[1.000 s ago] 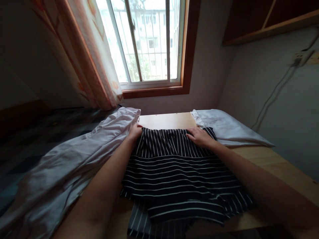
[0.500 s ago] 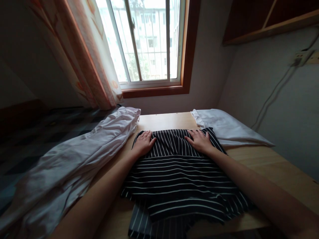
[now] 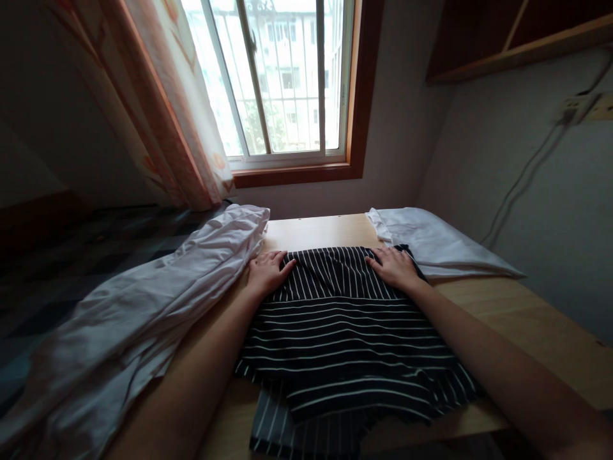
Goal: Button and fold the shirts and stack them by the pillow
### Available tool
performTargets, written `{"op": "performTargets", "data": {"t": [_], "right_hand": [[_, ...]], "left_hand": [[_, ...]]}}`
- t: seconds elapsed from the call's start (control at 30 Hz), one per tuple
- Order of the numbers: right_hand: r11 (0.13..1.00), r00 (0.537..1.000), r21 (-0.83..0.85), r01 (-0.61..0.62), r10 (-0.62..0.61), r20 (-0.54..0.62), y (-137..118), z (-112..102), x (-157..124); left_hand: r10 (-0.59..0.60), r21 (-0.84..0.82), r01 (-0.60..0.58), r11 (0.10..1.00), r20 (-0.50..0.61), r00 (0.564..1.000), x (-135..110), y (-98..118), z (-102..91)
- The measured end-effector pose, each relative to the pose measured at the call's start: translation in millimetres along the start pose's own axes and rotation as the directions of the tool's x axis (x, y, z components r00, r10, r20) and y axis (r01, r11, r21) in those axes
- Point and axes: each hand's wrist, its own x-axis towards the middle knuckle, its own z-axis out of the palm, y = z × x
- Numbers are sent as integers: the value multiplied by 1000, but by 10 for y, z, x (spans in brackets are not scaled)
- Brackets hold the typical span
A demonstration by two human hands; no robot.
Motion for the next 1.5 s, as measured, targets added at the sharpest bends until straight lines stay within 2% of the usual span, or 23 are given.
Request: {"op": "performTargets", "data": {"t": [0.13,0.33,0.47,0.57,0.67,0.83,0.97,1.07,1.13,1.2,1.33,1.43,1.5], "right_hand": [[1000,1000,-3,9,-9,3,22,-4,1],[999,999,-11,32,-32,-31,30,12,-17],[997,992,-56,54,-60,-113,35,3,-34],[994,984,-99,56,-72,-165,64,-36,-34],[989,983,-125,76,-95,-159,119,-89,-24],[975,959,-123,183,-204,-194,207,-153,-4],[973,950,15,229,-221,-219,260,-202,9],[953,954,175,247,-208,-216,302,-258,8],[928,953,261,265,-211,-217,328,-293,3],[906,948,309,289,-225,-226,349,-314,0],[891,935,300,340,-285,-213,373,-316,10],[904,928,235,357,-316,-195,372,-314,13],[918,926,177,354,-319,-202,361,-323,4]], "left_hand": [[-7,-5,7,1000,-30,1000,11,-63,1],[20,-21,-24,999,-201,979,40,-116,5],[18,-86,-36,996,-201,979,81,-152,-70],[24,-228,-65,972,-177,984,77,-174,-121],[14,-394,-70,916,-144,989,67,-195,-143],[-76,-618,-57,784,-188,979,82,-209,-150],[-185,-823,57,565,-59,981,47,-192,-192],[-164,-903,153,402,93,982,-16,-188,-258],[-139,-914,214,345,176,975,-59,-197,-314],[-113,-898,268,349,243,963,-89,-215,-371],[-67,-816,350,459,362,930,-91,-268,-444],[-104,-784,343,517,339,935,-61,-290,-448],[-115,-798,316,513,301,947,-53,-286,-441]]}}
